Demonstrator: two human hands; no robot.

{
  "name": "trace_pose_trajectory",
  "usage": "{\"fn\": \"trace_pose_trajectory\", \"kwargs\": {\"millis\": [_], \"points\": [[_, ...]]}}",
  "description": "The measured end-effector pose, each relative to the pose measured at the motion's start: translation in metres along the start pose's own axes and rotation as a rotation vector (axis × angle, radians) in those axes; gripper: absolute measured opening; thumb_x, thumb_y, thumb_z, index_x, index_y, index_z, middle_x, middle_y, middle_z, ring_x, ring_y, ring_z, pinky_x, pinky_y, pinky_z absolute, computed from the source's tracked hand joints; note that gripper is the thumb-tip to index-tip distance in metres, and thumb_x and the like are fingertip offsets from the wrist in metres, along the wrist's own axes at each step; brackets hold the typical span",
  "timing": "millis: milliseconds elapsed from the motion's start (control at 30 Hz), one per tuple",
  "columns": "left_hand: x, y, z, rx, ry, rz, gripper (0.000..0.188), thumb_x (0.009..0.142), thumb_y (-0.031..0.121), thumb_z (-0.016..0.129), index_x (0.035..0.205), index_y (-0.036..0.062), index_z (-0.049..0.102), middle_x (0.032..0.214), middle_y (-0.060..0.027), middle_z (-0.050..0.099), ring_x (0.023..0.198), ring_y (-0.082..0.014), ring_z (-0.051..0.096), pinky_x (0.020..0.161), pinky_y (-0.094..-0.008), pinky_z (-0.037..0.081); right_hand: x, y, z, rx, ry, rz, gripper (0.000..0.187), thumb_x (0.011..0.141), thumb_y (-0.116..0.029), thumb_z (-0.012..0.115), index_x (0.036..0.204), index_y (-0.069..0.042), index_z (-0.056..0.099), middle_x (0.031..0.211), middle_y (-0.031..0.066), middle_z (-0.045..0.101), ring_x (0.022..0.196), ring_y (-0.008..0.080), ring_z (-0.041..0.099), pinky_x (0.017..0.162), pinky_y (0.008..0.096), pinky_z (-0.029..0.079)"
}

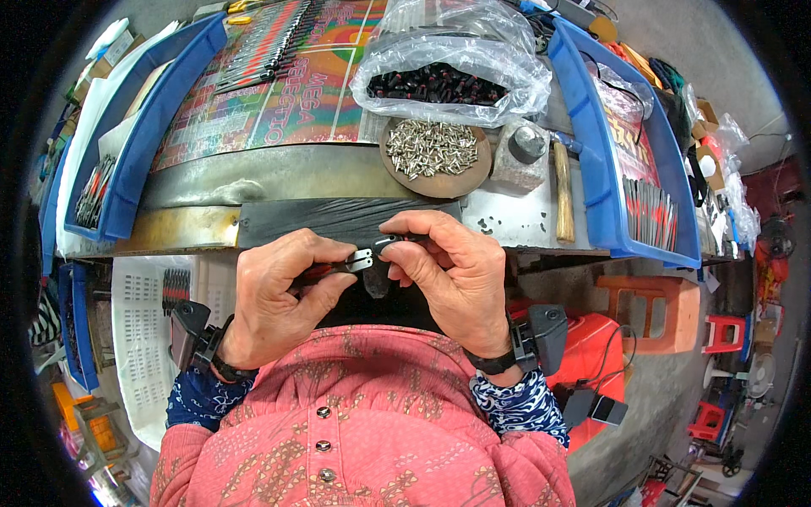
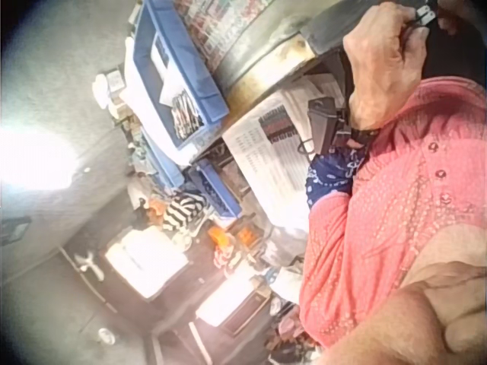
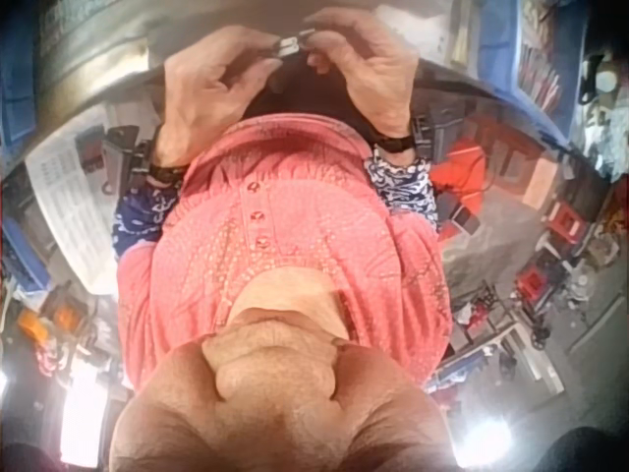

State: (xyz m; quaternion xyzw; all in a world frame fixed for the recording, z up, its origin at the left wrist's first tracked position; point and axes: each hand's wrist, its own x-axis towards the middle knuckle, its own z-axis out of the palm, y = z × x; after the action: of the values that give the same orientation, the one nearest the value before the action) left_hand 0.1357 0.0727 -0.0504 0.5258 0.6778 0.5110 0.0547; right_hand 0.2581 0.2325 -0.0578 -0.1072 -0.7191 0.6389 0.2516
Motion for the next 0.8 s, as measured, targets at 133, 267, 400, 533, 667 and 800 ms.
{"fn": "trace_pose_trajectory", "kwargs": {"millis": [133,267,400,533,667,800], "points": [[-0.0015,-0.0004,0.0008,-0.007,-0.009,-0.008,0.022,0.075,-0.001,0.073,0.094,-0.0003,0.062,0.081,-0.0149,0.064,0.071,-0.0323,0.065,0.06,-0.0368,0.052,-0.0019,0.0006,0.0012,0.013,0.005,0.007,0.016,0.094,-0.005,0.064,0.108,0.003,0.065,0.082,0.0037,0.067,0.07,0.0071,0.064,0.061,0.0197,0.052],[-0.0022,-0.002,0.0024,-0.015,-0.008,0.001,0.022,0.074,-0.002,0.072,0.093,-0.0005,0.062,0.081,-0.0151,0.063,0.072,-0.0328,0.065,0.06,-0.0373,0.052,-0.003,-0.0003,0.0013,0.067,-0.011,0.029,0.017,0.094,-0.005,0.063,0.109,0.003,0.064,0.081,0.0045,0.066,0.069,0.0076,0.063,0.06,0.0199,0.051],[-0.0029,-0.0037,0.0022,0.005,-0.013,0.015,0.022,0.074,-0.001,0.072,0.093,-0.0004,0.062,0.081,-0.0154,0.063,0.072,-0.0334,0.065,0.06,-0.0379,0.052,-0.0035,0.0012,0.0039,0.123,-0.048,0.048,0.017,0.095,-0.006,0.063,0.109,0.004,0.064,0.081,0.005,0.067,0.067,0.0082,0.063,0.059,0.0202,0.051],[-0.0042,-0.0048,0.0028,0.032,0.002,0.025,0.022,0.074,-0.003,0.074,0.094,-0.0006,0.065,0.08,-0.0108,0.066,0.065,-0.0213,0.066,0.058,-0.0282,0.052,-0.0031,0.0042,0.0044,0.221,-0.08,0.105,0.016,0.095,-0.006,0.063,0.108,0.004,0.064,0.079,0.0049,0.067,0.065,0.0085,0.062,0.058,0.0208,0.051],[-0.0066,-0.0059,0.0031,0.009,-0.016,0.042,0.023,0.073,-0.003,0.075,0.094,-0.0005,0.065,0.081,-0.0119,0.067,0.067,-0.0236,0.068,0.059,-0.0298,0.053,-0.0026,0.0065,0.0011,0.264,-0.122,0.144,0.016,0.094,-0.007,0.064,0.106,0.004,0.065,0.079,0.0046,0.067,0.065,0.0081,0.062,0.058,0.0211,0.052],[-0.009,-0.007,0.0068,0.025,0.002,0.074,0.025,0.072,-0.002,0.076,0.094,-0.0004,0.064,0.082,-0.0129,0.067,0.068,-0.0268,0.067,0.059,-0.0313,0.053,-0.0036,0.0088,0.0016,0.174,-0.194,0.127,0.014,0.093,-0.007,0.066,0.103,0.003,0.066,0.079,0.0036,0.066,0.066,0.0072,0.062,0.06,0.021,0.052]]}}
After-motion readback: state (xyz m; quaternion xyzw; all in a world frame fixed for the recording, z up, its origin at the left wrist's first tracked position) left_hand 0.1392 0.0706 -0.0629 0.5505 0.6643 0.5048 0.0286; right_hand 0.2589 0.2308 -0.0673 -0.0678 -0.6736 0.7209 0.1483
